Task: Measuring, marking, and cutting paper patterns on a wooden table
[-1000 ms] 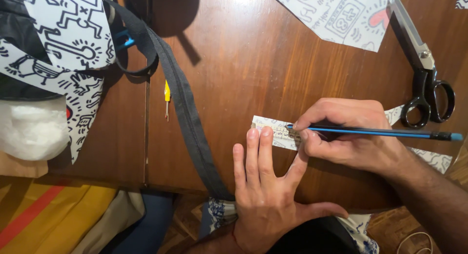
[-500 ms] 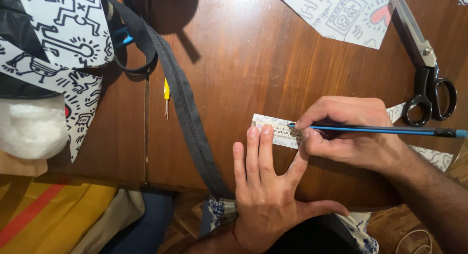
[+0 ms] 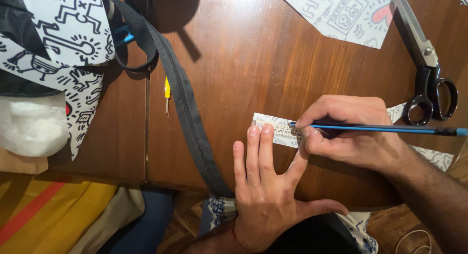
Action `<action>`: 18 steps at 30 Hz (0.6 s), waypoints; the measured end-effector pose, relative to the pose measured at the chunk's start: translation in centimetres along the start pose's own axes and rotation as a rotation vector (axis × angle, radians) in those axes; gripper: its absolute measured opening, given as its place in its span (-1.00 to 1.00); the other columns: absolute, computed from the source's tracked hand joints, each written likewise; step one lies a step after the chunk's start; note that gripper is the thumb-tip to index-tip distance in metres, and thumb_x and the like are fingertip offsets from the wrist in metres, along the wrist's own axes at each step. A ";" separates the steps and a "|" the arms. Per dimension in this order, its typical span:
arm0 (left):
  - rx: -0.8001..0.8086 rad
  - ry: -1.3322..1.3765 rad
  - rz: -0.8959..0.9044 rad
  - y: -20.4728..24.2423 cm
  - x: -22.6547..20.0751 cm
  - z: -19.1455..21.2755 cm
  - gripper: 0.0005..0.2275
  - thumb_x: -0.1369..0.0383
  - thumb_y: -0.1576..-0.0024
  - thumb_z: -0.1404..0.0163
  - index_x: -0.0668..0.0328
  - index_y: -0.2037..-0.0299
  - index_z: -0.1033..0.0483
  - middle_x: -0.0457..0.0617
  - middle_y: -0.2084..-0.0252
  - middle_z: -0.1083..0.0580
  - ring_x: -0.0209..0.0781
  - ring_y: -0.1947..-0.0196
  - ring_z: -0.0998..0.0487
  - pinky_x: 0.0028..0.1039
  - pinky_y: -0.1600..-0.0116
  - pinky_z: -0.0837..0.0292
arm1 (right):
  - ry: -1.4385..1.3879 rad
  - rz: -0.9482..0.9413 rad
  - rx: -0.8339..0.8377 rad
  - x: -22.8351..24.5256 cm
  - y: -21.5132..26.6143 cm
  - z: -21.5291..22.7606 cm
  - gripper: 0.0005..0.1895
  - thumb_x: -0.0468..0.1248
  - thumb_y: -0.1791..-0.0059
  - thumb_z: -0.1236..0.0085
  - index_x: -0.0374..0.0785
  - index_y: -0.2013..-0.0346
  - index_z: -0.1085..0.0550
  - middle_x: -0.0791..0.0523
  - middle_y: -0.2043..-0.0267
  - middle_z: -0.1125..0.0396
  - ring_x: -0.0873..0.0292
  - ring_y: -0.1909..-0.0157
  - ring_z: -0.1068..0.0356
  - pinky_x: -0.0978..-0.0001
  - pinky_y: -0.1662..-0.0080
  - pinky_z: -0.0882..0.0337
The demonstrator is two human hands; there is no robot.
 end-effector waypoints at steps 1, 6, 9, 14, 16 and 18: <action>0.007 0.006 -0.002 0.0 0.0 0.1 -0.13 -0.50 0.04 0.51 -0.28 -0.31 -0.42 0.33 -0.35 -0.31 0.24 -0.39 -0.38 0.07 -0.41 -0.31 | -0.007 0.001 -0.001 0.0 0.0 0.0 -0.97 -0.35 0.07 -0.19 -0.16 0.39 -0.55 0.24 0.42 -0.48 0.38 0.48 -0.40 0.60 0.35 -0.37; 0.006 0.005 -0.005 0.0 0.0 0.0 -0.13 -0.50 0.05 0.50 -0.30 -0.32 -0.41 0.34 -0.35 -0.31 0.24 -0.39 -0.38 0.07 -0.42 -0.31 | -0.011 -0.029 0.028 0.1 0.0 0.1 -0.94 -0.35 0.08 -0.17 -0.11 0.42 -0.55 0.29 0.45 -0.47 0.42 0.48 -0.40 0.63 0.35 -0.36; -0.004 0.003 -0.008 -0.1 -0.1 -0.1 -0.14 -0.50 0.04 0.52 -0.31 -0.30 -0.45 0.34 -0.33 -0.32 0.25 -0.37 -0.38 0.08 -0.40 -0.31 | -0.009 -0.008 0.009 0.0 0.0 0.1 -0.96 -0.35 0.07 -0.18 -0.14 0.38 -0.56 0.26 0.43 -0.49 0.40 0.49 -0.40 0.61 0.37 -0.35; 0.013 -0.015 -0.010 -0.1 0.0 0.1 -0.12 -0.52 0.06 0.51 -0.32 -0.33 -0.42 0.33 -0.35 -0.31 0.23 -0.39 -0.37 0.06 -0.41 -0.32 | -0.043 0.015 0.022 0.6 -0.2 0.2 -0.96 -0.35 0.04 -0.19 -0.17 0.40 -0.54 0.25 0.44 -0.46 0.39 0.50 -0.37 0.61 0.38 -0.34; 0.010 -0.012 -0.009 -0.2 0.0 0.2 -0.12 -0.51 0.06 0.50 -0.30 -0.32 -0.43 0.33 -0.34 -0.32 0.23 -0.38 -0.38 0.06 -0.40 -0.32 | -0.037 0.001 0.008 0.5 -0.1 0.2 -0.96 -0.36 0.05 -0.19 -0.17 0.40 -0.54 0.24 0.44 -0.46 0.39 0.49 -0.37 0.61 0.37 -0.35; 0.007 -0.008 -0.008 -0.2 0.0 0.2 -0.13 -0.51 0.06 0.49 -0.29 -0.30 -0.45 0.34 -0.33 -0.33 0.24 -0.37 -0.39 0.07 -0.40 -0.31 | -0.031 -0.014 -0.007 0.5 -0.1 0.2 -0.96 -0.37 0.06 -0.19 -0.18 0.39 -0.55 0.23 0.44 -0.47 0.39 0.49 -0.38 0.61 0.36 -0.36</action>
Point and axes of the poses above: each hand's wrist, its own y-axis away from the middle knuckle, its own z-axis out of the back of the hand, x = y × z, the point moved 2 cm from there along -y, towards the middle knuckle
